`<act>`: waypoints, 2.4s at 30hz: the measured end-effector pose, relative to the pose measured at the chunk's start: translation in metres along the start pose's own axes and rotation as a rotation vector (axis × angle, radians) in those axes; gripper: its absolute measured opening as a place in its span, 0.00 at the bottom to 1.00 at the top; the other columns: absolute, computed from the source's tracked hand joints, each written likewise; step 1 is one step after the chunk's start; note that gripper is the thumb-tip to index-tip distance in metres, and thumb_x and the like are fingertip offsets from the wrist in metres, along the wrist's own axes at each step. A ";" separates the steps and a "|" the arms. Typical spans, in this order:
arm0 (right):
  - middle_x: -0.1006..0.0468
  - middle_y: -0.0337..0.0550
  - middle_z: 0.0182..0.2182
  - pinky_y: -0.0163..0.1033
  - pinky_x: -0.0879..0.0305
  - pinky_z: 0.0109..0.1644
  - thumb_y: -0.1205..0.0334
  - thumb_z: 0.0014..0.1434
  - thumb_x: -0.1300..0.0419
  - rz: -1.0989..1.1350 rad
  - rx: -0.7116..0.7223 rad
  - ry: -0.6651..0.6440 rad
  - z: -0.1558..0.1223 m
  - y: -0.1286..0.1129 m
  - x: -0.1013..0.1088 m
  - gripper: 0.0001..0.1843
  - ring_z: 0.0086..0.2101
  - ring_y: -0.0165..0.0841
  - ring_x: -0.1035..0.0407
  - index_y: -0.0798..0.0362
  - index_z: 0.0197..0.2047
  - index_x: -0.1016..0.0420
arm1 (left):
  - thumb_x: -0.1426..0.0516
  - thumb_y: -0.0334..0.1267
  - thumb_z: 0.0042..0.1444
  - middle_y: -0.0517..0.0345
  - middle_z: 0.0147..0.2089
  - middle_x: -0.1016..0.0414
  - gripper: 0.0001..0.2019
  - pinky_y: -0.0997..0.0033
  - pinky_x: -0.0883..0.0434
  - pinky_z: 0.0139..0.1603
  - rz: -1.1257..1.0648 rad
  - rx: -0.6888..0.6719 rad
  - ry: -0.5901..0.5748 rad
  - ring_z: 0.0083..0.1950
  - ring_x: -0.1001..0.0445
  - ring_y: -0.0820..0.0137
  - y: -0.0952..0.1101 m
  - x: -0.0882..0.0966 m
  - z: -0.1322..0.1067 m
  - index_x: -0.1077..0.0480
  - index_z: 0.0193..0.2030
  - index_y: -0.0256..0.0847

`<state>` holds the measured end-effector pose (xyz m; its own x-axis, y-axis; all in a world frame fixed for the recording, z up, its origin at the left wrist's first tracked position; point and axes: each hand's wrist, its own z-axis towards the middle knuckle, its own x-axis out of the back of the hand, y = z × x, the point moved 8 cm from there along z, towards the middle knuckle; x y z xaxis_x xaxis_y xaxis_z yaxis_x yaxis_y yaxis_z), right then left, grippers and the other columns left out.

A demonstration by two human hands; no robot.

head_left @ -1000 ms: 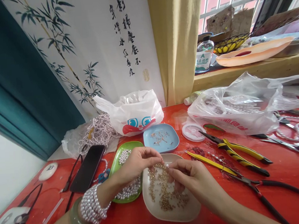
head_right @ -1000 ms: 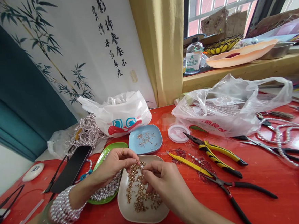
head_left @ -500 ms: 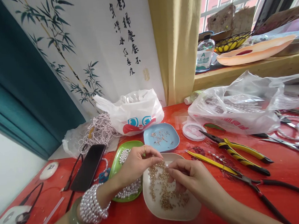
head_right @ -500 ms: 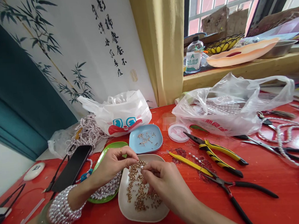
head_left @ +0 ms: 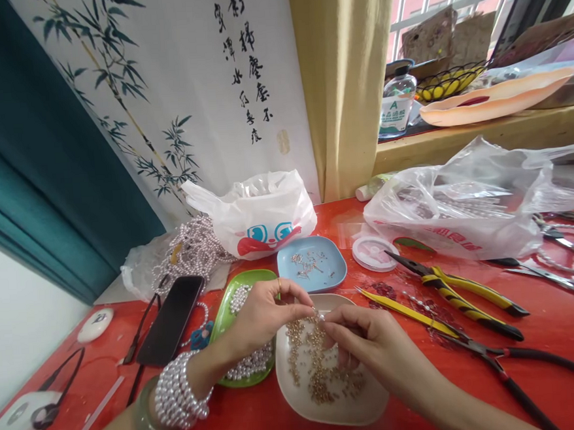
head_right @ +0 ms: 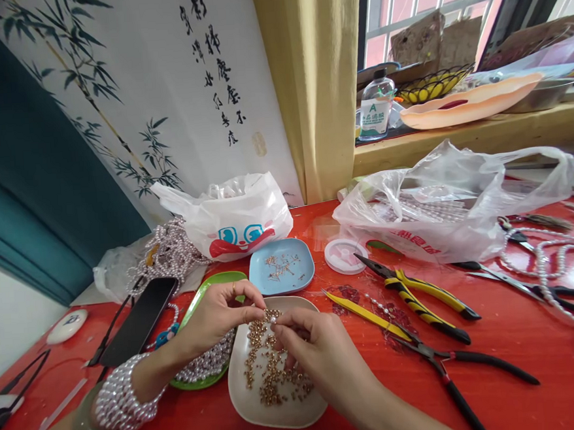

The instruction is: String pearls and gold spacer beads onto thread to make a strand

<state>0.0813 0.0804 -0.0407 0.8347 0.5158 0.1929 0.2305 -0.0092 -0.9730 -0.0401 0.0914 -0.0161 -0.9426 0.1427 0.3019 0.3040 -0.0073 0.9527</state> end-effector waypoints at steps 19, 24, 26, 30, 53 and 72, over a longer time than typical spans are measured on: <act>0.31 0.36 0.16 0.27 0.44 0.21 0.60 0.56 0.49 -0.024 -0.005 -0.018 0.002 0.007 -0.003 0.12 0.18 0.24 0.39 0.55 0.27 0.29 | 0.38 0.37 0.40 0.60 0.24 0.32 0.08 0.74 0.41 0.27 -0.034 0.009 -0.048 0.25 0.39 0.76 -0.003 -0.007 0.001 0.30 0.25 0.35; 0.30 0.37 0.16 0.27 0.43 0.21 0.61 0.56 0.48 0.002 -0.006 -0.008 0.003 0.009 -0.002 0.10 0.17 0.24 0.38 0.55 0.28 0.29 | 0.40 0.38 0.43 0.57 0.28 0.29 0.08 0.73 0.39 0.30 0.121 -0.009 -0.138 0.28 0.35 0.73 0.006 0.007 0.003 0.29 0.29 0.36; 0.30 0.37 0.16 0.27 0.43 0.20 0.61 0.55 0.48 0.006 0.000 -0.003 0.003 0.010 -0.001 0.10 0.17 0.24 0.37 0.55 0.29 0.28 | 0.42 0.37 0.46 0.56 0.30 0.27 0.06 0.71 0.39 0.33 0.345 -0.058 -0.165 0.32 0.33 0.71 0.012 0.019 0.003 0.29 0.29 0.37; 0.30 0.36 0.16 0.28 0.41 0.21 0.61 0.54 0.46 0.022 0.012 0.020 0.003 0.012 0.000 0.08 0.18 0.25 0.36 0.54 0.30 0.27 | 0.45 0.34 0.47 0.57 0.30 0.25 0.05 0.69 0.42 0.36 0.761 -0.118 -0.179 0.33 0.31 0.69 0.009 0.041 0.007 0.28 0.28 0.40; 0.24 0.38 0.21 0.29 0.37 0.24 0.61 0.51 0.45 0.168 -0.016 0.038 0.003 0.009 0.003 0.06 0.20 0.25 0.31 0.55 0.32 0.32 | 0.40 0.36 0.42 0.56 0.29 0.30 0.07 0.71 0.37 0.31 0.054 0.036 -0.117 0.30 0.34 0.72 -0.003 0.019 0.009 0.31 0.28 0.36; 0.27 0.37 0.17 0.27 0.40 0.22 0.60 0.54 0.46 0.095 -0.004 0.037 0.003 0.010 0.003 0.10 0.18 0.23 0.35 0.56 0.25 0.30 | 0.36 0.34 0.40 0.55 0.31 0.33 0.12 0.78 0.35 0.24 -0.502 0.222 -0.142 0.30 0.35 0.76 -0.024 -0.010 0.005 0.30 0.32 0.31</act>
<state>0.0847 0.0841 -0.0503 0.8708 0.4806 0.1039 0.1509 -0.0601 -0.9867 -0.0372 0.0949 -0.0422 -0.9558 0.2068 -0.2090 -0.1409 0.3018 0.9429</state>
